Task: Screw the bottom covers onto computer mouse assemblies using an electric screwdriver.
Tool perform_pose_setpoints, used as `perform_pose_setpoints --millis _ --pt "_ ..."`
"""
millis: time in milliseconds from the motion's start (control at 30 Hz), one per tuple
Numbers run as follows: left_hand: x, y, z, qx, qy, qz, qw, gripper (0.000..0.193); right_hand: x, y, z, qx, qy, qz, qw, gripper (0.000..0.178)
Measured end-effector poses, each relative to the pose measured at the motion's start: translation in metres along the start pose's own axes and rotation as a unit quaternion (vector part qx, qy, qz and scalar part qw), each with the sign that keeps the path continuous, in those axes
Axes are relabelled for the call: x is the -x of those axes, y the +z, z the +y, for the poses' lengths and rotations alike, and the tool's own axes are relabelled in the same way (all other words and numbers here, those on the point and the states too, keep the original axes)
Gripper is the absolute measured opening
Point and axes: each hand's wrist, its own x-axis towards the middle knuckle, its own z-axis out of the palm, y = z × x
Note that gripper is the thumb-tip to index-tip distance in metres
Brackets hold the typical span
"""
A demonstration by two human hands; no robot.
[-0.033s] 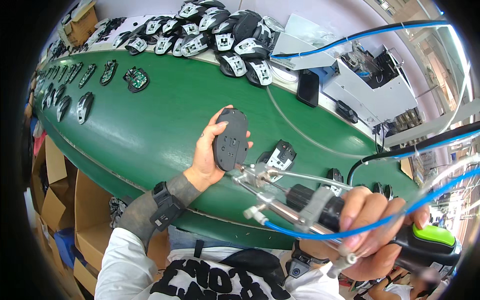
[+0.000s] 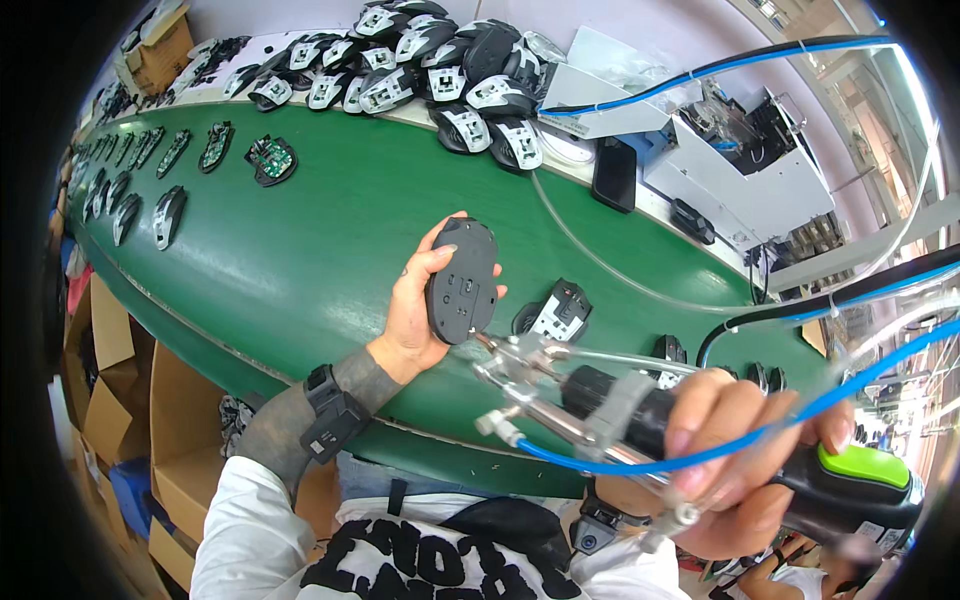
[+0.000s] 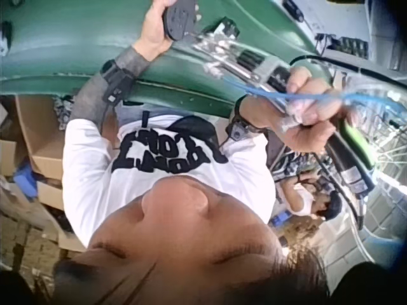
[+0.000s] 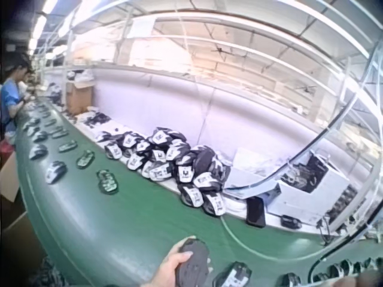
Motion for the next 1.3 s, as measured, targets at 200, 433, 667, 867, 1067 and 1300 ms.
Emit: perform_pose_setpoints --millis 200,433,667,867,1067,1300 --pt "0.003 0.0 0.001 0.005 -0.014 -0.028 1.0 0.051 0.005 0.01 0.014 0.027 0.01 -0.009 1.0 0.044" --pt "0.002 0.003 -0.004 0.018 -0.016 -0.038 0.999 0.051 0.006 0.013 0.021 0.032 0.026 0.001 0.999 0.044" --pt "-0.007 -0.008 -0.004 -0.426 0.126 -0.066 0.893 0.051 0.006 0.025 0.028 0.056 0.036 0.047 0.997 0.044" --pt "-0.009 -0.029 -0.001 -0.814 0.235 -0.051 0.528 0.05 -0.008 0.007 0.016 0.107 0.114 0.016 0.988 0.042" --pt "-0.012 -0.042 -0.007 -0.756 0.268 -0.022 0.597 0.051 -0.013 0.01 0.012 0.11 0.115 0.017 0.987 0.037" --pt "-0.014 -0.041 0.067 -0.657 0.307 -0.078 0.684 0.047 -0.01 0.002 0.016 0.116 0.141 0.009 0.983 0.04"
